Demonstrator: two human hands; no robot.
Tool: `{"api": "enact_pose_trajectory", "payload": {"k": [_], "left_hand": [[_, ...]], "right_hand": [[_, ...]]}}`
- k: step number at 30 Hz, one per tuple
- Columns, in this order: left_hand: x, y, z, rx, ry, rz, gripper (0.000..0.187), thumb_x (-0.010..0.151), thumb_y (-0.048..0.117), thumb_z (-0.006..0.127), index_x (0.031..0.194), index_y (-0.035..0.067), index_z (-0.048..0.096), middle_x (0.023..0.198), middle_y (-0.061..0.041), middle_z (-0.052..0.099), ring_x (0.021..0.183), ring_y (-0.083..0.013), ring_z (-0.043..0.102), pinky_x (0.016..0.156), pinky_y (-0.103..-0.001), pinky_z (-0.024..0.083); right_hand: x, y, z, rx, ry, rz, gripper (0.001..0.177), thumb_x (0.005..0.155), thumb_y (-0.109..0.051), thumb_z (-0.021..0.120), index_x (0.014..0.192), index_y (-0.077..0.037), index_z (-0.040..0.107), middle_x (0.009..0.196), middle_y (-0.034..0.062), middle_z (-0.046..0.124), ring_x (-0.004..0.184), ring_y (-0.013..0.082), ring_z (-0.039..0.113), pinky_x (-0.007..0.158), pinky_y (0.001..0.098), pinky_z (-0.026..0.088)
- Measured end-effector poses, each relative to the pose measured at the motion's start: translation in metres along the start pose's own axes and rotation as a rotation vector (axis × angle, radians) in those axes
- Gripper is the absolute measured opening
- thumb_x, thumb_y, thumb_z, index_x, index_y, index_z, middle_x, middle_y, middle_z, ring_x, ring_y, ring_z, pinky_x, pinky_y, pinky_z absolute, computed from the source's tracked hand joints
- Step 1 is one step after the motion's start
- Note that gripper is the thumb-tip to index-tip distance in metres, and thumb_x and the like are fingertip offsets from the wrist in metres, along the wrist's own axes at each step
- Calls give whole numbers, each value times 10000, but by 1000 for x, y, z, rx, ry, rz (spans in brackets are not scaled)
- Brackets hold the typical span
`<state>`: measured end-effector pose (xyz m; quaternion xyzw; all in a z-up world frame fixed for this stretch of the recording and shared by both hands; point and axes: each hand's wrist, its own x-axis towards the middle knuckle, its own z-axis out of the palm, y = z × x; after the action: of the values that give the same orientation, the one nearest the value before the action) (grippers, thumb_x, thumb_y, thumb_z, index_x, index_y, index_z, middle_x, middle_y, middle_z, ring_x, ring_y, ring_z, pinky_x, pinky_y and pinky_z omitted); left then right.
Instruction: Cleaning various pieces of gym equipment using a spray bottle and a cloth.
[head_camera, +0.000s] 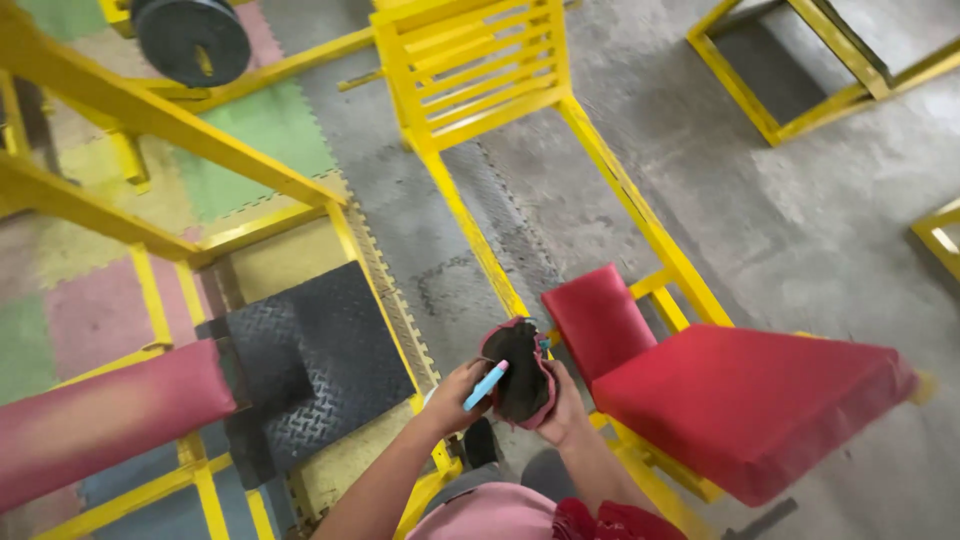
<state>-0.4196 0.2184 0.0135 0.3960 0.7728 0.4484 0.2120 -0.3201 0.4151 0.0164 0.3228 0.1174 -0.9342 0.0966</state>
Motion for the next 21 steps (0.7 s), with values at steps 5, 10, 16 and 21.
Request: {"api": "enact_pose_trajectory", "payload": {"k": [5,10,16,21], "left_hand": [[-21,-6,-18,-58,150,-101,481,675,52,766,1132,81,619,1096,-156,677,1074,-401,643,898,-456,544],[-35,-11,-43,-51,282,-203,501,703,50,759,1184,85,623,1036,-158,681,1003,-388,677,845,-452,549],[-46,-25,-62,-71,538,-227,505,736,23,728,1226,60,615,1053,-180,679,1008,-394,678,842,-447,552],[-38,-35,-78,-70,649,-290,581,701,35,754,1263,59,606,1087,-190,669,1030,-407,662,855,-452,544]], "right_hand": [[24,16,22,-84,-73,77,569,1012,-469,354,1353,-93,612,1273,161,691,1120,372,675,951,634,536],[43,21,65,-196,-145,129,563,1006,-481,364,1343,-107,617,1267,149,697,1102,359,684,937,638,535],[66,22,109,-301,-209,280,534,1016,-439,423,1348,-67,616,1283,166,685,1114,364,681,968,638,528],[100,10,145,-375,-112,403,542,989,-401,428,1354,-46,614,1311,181,680,1150,363,673,1021,605,527]]}}
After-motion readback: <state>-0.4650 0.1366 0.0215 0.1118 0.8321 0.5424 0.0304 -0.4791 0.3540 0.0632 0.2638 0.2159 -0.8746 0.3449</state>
